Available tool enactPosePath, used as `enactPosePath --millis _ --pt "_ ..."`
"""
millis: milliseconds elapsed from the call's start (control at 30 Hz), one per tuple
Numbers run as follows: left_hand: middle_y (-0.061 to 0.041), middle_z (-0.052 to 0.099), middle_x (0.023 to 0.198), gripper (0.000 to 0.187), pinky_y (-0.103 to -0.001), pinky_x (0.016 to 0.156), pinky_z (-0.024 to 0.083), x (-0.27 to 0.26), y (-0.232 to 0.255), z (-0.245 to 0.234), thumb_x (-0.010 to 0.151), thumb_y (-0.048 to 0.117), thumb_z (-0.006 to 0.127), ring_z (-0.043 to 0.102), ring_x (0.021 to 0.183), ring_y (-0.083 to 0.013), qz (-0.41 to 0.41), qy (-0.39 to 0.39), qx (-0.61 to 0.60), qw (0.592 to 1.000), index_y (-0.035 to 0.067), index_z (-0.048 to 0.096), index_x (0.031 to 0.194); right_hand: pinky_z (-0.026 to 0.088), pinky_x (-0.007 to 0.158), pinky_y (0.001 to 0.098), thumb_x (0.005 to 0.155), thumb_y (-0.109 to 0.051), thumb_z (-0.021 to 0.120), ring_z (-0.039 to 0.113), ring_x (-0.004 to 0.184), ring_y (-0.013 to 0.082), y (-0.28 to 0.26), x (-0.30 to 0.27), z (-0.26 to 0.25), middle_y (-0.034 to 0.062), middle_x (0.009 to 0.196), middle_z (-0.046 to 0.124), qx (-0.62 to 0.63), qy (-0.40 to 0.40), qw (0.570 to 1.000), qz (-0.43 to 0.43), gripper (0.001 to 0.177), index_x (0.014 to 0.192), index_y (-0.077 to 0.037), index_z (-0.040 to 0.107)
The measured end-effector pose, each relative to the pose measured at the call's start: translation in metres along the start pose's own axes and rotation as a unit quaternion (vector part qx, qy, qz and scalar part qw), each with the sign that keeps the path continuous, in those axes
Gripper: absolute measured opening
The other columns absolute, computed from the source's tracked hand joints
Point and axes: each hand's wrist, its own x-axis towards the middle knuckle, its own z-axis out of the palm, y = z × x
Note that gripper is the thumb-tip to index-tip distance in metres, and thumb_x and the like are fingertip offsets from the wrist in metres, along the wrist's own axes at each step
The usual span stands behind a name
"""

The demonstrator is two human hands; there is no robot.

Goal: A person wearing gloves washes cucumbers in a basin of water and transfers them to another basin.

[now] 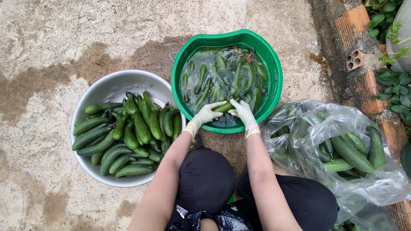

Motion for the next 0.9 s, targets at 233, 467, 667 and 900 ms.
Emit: enactPosePath --millis 233,467,667,900 --pt "-0.012 0.065 0.132 0.081 -0.04 0.11 0.053 0.014 -0.022 0.0 0.081 0.025 0.086 0.063 0.127 -0.0317 0.045 0.031 0.348 0.936 0.046 0.048 0.149 0.068 0.068 0.037 0.09 -0.029 0.081 0.078 0.079 0.0302 0.057 0.065 -0.013 0.0221 0.115 0.071 -0.054 0.026 0.998 -0.019 0.07 0.146 -0.005 0.047" --pt "-0.014 0.066 0.126 0.082 -0.049 0.099 0.058 0.01 -0.021 0.003 0.087 0.02 0.073 0.068 0.118 -0.0356 -0.011 -0.002 0.503 0.864 0.035 0.034 0.157 0.067 0.072 0.0358 0.087 -0.029 0.08 0.077 0.087 0.0302 0.022 0.018 -0.004 0.0316 0.129 0.063 -0.188 -0.021 0.982 0.016 0.093 0.156 0.004 0.027" --pt "-0.019 0.064 0.133 0.085 -0.051 0.104 0.054 -0.011 0.013 0.004 0.085 0.031 0.076 0.065 0.123 -0.0384 -0.011 -0.026 0.485 0.874 0.032 0.034 0.159 0.064 0.074 0.0352 0.081 -0.03 0.086 0.076 0.089 0.033 0.005 -0.002 -0.001 0.0321 0.12 0.066 -0.177 -0.029 0.984 -0.011 0.102 0.155 0.009 0.027" --pt "-0.022 0.064 0.126 0.085 -0.049 0.104 0.056 -0.039 0.041 0.006 0.089 0.026 0.077 0.065 0.12 -0.0432 0.098 -0.021 0.46 0.882 0.037 0.031 0.159 0.065 0.058 0.0287 0.075 -0.039 0.094 0.077 0.075 0.026 0.002 -0.001 0.0 0.0227 0.101 0.072 -0.122 0.079 0.988 -0.058 0.077 0.125 0.006 0.057"
